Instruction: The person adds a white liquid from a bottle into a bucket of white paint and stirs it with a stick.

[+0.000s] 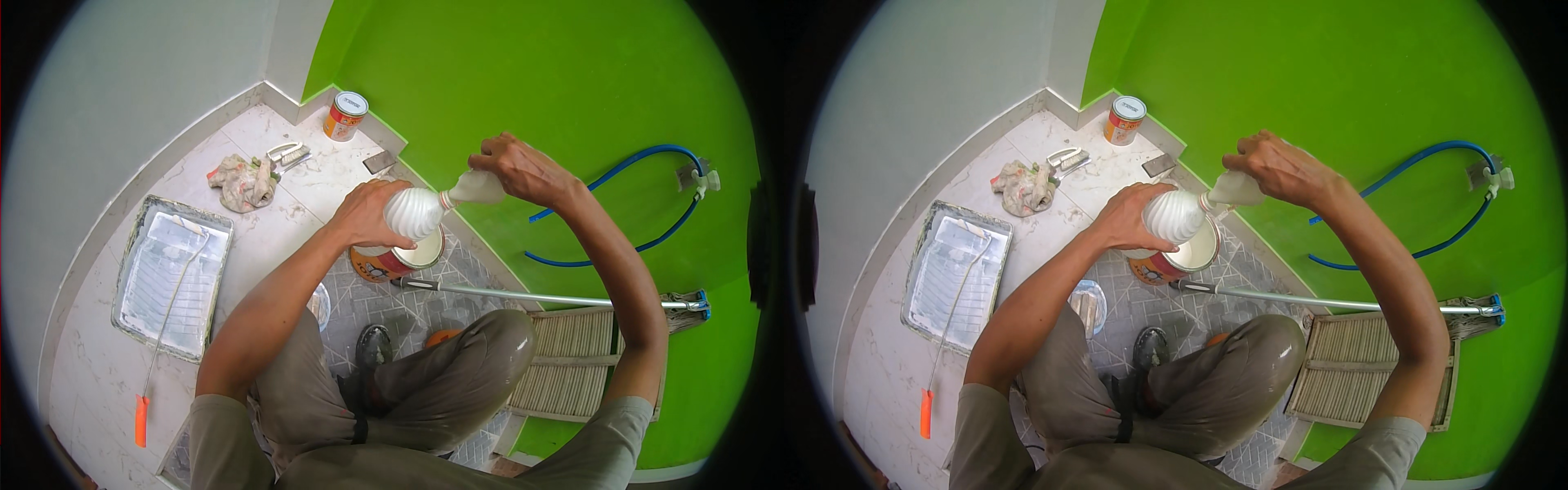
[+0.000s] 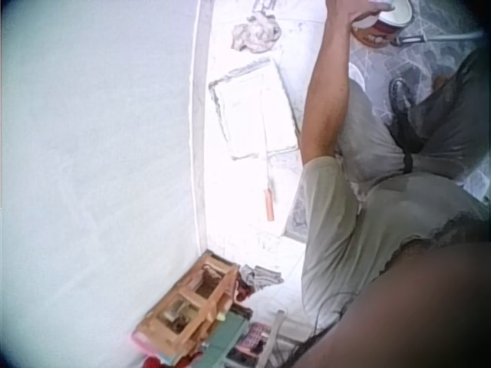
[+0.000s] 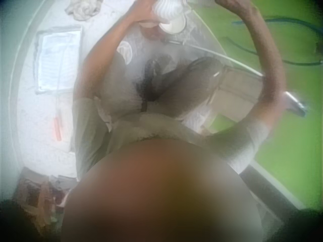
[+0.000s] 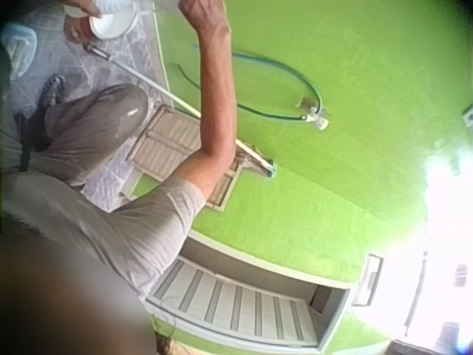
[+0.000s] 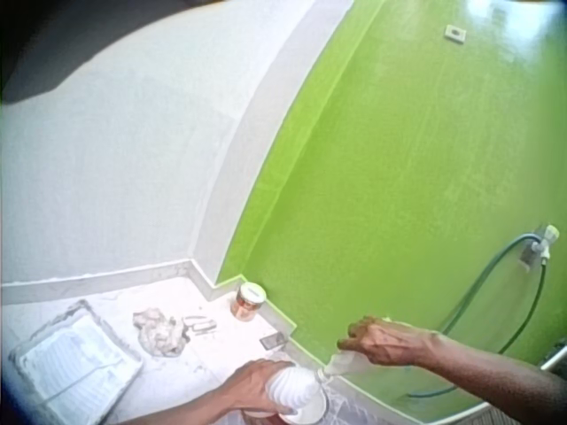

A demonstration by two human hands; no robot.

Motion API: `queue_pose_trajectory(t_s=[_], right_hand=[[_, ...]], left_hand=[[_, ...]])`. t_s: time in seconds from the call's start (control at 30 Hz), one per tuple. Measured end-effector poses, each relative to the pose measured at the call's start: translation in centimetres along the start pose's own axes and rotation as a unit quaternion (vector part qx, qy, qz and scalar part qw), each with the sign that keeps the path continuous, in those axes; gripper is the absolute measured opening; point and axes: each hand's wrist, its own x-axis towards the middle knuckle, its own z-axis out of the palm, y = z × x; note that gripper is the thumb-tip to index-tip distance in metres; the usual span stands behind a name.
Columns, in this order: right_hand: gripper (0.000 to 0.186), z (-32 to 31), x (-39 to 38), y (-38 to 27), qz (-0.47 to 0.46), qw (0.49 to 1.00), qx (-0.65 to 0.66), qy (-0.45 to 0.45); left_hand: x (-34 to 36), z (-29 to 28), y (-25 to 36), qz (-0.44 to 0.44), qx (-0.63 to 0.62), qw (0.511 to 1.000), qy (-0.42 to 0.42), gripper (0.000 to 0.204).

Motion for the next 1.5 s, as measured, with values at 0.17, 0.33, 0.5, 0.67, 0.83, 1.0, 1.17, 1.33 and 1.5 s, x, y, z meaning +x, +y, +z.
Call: queue_pose_trajectory(t_s=[0.17,0.33,0.5,0.67,0.83,1.0,1.17,1.33,1.5], right_hand=[[0.027,0.4,-0.1,0.1,0.001,1.0,-0.005,0.004],[0.027,0.5,0.1,0.1,-0.002,1.0,-0.003,0.008],[0.026,0.9,0.2,-0.1,0.006,1.0,0.015,0.006],[0.027,1.9,-0.2,-0.1,0.006,1.0,0.016,0.005],[0.025,3.2,-0.9,0.2,0.01,0.999,0.026,0.034],[0.027,5.3,-1.8,0.7,0.045,0.994,0.078,0.068],[0.025,7.9,-2.6,0.7,0.069,0.987,0.094,0.109],[0.024,11.4,-2.8,0.5,0.074,0.984,0.096,0.13],[0.028,16.1,-1.2,0.1,0.067,0.987,0.113,0.092]], left_hand=[[0.1,-0.1,0.1,0.005,-0.002,1.0,-0.004,0.098],[0.0,0.0,0.0,-0.004,0.005,1.0,-0.008,0.1],[0.0,-0.2,0.3,-0.015,0.006,1.0,-0.015,0.101],[0.1,-0.5,0.2,-0.021,0.002,1.0,-0.016,0.101],[-0.1,-0.4,-0.4,-0.029,0.022,0.999,0.001,0.1],[-0.2,-0.8,-0.6,-0.045,0.022,0.999,-0.005,0.1],[-0.3,-1.6,-0.8,-0.047,0.019,0.998,-0.021,0.1],[-0.4,-2.0,-0.8,-0.059,0.017,0.998,-0.014,0.1],[-0.2,-2.3,-0.8,-0.059,0.008,0.998,-0.026,0.098]])
